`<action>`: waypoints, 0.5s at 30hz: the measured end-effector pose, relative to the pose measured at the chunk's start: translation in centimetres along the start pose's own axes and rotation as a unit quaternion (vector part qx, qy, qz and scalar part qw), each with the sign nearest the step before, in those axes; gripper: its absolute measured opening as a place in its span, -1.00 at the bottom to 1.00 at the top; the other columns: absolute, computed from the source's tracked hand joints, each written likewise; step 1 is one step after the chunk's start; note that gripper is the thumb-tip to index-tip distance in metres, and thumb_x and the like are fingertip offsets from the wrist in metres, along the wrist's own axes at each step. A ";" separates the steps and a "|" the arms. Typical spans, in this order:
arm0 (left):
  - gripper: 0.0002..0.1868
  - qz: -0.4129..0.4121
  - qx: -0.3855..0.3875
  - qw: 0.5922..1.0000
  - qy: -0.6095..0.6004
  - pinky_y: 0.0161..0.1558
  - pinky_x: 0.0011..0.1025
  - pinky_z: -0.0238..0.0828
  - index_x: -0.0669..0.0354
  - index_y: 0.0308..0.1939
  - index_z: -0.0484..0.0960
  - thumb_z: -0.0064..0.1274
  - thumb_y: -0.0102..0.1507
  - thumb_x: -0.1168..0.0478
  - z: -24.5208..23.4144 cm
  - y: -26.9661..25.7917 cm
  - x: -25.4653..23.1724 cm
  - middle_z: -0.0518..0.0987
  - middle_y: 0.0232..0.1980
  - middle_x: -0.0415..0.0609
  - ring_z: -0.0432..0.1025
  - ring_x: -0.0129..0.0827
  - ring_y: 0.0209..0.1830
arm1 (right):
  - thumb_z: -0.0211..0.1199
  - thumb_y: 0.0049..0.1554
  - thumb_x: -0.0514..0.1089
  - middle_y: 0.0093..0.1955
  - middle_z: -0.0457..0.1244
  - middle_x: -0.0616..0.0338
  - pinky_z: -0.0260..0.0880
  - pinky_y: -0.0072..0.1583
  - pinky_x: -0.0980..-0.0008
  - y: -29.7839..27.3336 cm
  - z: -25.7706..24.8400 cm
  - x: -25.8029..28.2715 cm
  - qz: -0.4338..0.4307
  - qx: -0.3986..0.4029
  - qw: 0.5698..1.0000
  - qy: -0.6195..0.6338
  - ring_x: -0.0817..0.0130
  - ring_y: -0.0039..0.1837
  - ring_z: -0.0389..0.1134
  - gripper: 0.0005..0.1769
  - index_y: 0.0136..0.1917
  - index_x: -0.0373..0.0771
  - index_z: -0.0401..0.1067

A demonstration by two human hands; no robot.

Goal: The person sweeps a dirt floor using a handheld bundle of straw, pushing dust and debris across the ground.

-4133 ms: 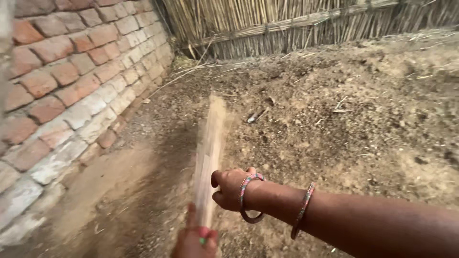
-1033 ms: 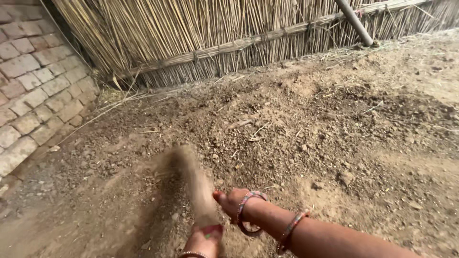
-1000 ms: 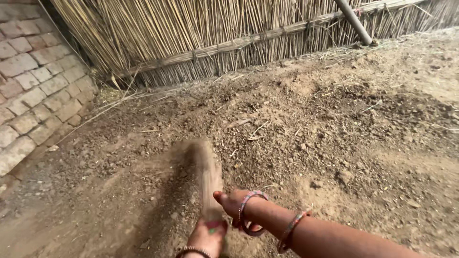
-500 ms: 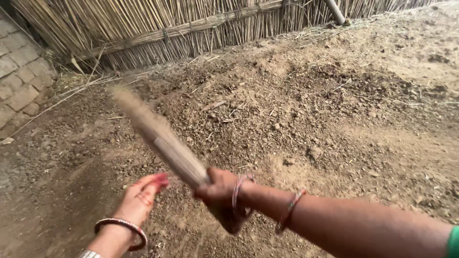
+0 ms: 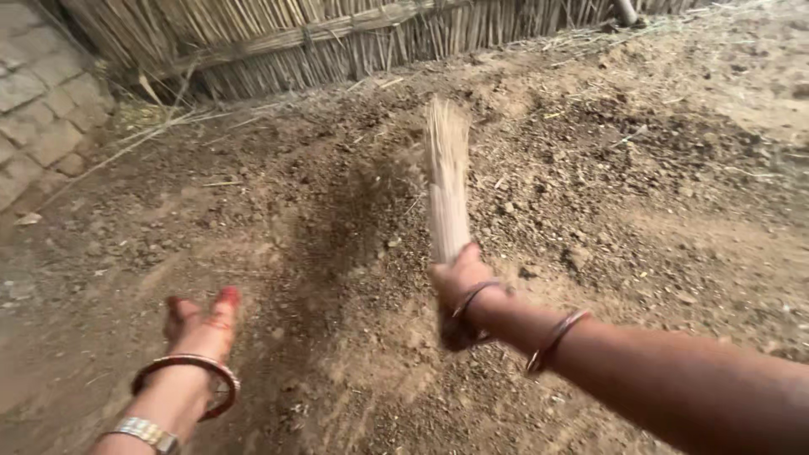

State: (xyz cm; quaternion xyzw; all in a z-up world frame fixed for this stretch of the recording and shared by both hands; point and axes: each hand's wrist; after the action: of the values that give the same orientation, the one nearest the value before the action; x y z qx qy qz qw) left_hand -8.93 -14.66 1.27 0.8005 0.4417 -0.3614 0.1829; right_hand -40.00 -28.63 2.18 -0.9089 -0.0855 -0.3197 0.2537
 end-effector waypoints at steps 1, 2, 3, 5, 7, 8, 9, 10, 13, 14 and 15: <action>0.17 -0.004 -0.023 1.000 -0.005 0.52 -0.12 -0.26 0.14 0.59 -0.31 -0.07 0.21 -0.40 0.0 0.4 0.0 -0.32 0.65 0.15 -0.34 -0.03 0.67 | 0.07 0.25 -0.06 -0.03 0.27 0.02 0.49 -0.20 0.36 -1.6 0.7 0.8 0.017 -0.012 0.996 0.085 0.32 -0.20 0.33 -0.56 0.34 -0.20 0.14; 0.16 -0.011 -0.028 0.999 -0.011 0.52 -0.13 -0.24 0.14 0.59 -0.31 -0.07 0.20 -0.39 0.3 0.6 0.0 -0.33 0.66 0.13 -0.32 -0.02 0.65 | 0.07 0.24 -0.09 -0.04 0.32 0.02 0.48 -0.21 0.35 -3.2 1.2 1.5 0.034 -0.024 0.985 0.170 0.31 -0.20 0.34 -0.54 0.35 -0.22 0.10; 0.16 -0.018 -0.034 0.999 -0.017 0.51 -0.13 -0.22 0.14 0.58 -0.32 -0.08 0.19 -0.38 0.3 0.8 -0.1 -0.33 0.66 0.11 -0.29 0.00 0.64 | 0.03 0.26 -0.07 -0.06 0.31 0.02 0.45 -0.23 0.38 -4.7 1.7 2.0 0.004 0.039 0.994 0.101 0.34 -0.23 0.33 -0.55 0.37 -0.20 0.08; 0.15 -0.007 -0.037 0.999 -0.002 0.50 -0.14 -0.20 0.14 0.58 -0.30 -0.09 0.19 -0.38 0.8 0.9 -0.7 -0.31 0.66 0.11 -0.26 0.01 0.63 | 0.05 0.24 -0.07 -0.08 0.30 0.06 0.39 -0.28 0.45 -6.5 1.9 2.0 -0.055 0.130 0.990 0.009 0.40 -0.27 0.30 -0.56 0.36 -0.16 0.13; 0.14 0.027 -0.032 0.998 0.044 0.51 -0.13 -0.20 0.15 0.58 -0.27 -0.10 0.20 -0.39 1.1 0.6 -0.9 -0.25 0.64 0.15 -0.25 0.01 0.63 | 0.19 0.17 -0.09 -0.11 0.27 0.16 0.34 -0.31 0.52 -6.6 1.6 1.4 -0.112 0.189 0.975 -0.035 0.48 -0.29 0.26 -0.56 0.30 -0.14 0.24; 0.13 0.030 -0.034 0.998 0.047 0.51 -0.14 -0.19 0.15 0.58 -0.25 -0.10 0.20 -0.39 1.2 0.5 -1.0 -0.23 0.64 0.15 -0.23 0.02 0.63 | 0.08 0.21 0.00 -0.18 0.27 0.18 0.28 -0.35 0.52 -6.1 0.9 0.7 -0.086 0.170 0.975 -0.112 0.49 -0.32 0.23 -0.64 0.25 -0.11 0.30; 0.12 0.032 -0.036 0.997 0.052 0.51 -0.14 -0.18 0.15 0.58 -0.23 -0.10 0.20 -0.39 1.4 0.1 -0.9 -0.21 0.65 0.15 -0.21 0.04 0.62 | -0.02 0.26 0.08 -0.24 0.26 0.21 0.21 -0.38 0.51 -5.3 -0.1 0.0 -0.061 0.151 0.969 -0.188 0.50 -0.36 0.20 -0.65 0.20 -0.08 0.37; 0.11 0.034 -0.038 0.997 0.057 0.51 -0.14 -0.16 0.15 0.58 -0.21 -0.10 0.20 -0.38 1.4 -0.1 -0.8 -0.20 0.65 0.15 -0.19 0.05 0.62 | -0.02 0.26 0.10 -0.27 0.26 0.24 0.18 -0.38 0.52 -4.1 -1.8 -0.6 -0.020 0.143 0.975 -0.167 0.50 -0.36 0.18 -0.64 0.16 -0.12 0.40; 0.11 0.023 -0.026 0.998 0.061 0.50 -0.16 -0.13 0.14 0.57 -0.20 -0.11 0.18 -0.40 0.9 -0.7 -0.5 -0.20 0.65 0.09 -0.14 0.07 0.59 | 0.01 0.28 0.03 -0.20 0.26 0.14 0.26 -0.33 0.51 -1.2 -2.3 0.0 0.065 0.071 0.995 0.041 0.47 -0.32 0.22 -0.66 0.20 -0.21 0.31; 0.11 0.028 -0.028 0.997 0.065 0.50 -0.17 -0.16 0.14 0.57 -0.20 -0.13 0.19 -0.40 0.6 -1.0 -0.4 -0.21 0.65 0.09 -0.17 0.05 0.60 | 0.03 0.29 -0.01 -0.15 0.26 0.08 0.32 -0.31 0.51 -0.5 -1.9 0.3 0.088 0.038 0.986 0.135 0.45 -0.30 0.26 -0.66 0.23 -0.24 0.25; 0.10 0.036 -0.030 0.996 0.070 0.51 -0.18 -0.18 0.15 0.57 -0.21 -0.14 0.20 -0.40 0.3 -1.1 -0.6 -0.22 0.64 0.09 -0.19 0.04 0.60 | 0.04 0.30 -0.05 -0.10 0.26 0.02 0.38 -0.28 0.50 0.2 -1.4 0.7 0.110 0.002 0.967 0.231 0.43 -0.27 0.29 -0.65 0.27 -0.27 0.19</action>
State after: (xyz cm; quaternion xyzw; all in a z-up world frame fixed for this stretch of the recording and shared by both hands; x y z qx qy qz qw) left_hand -10.17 -14.62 1.52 0.8336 0.4345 -0.2844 0.1883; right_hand -40.17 -29.54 3.46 -0.8138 0.0748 -0.4907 0.3022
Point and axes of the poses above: each hand's wrist, its own y-axis towards the middle knuckle, its own z-axis out of the palm, x = y × z
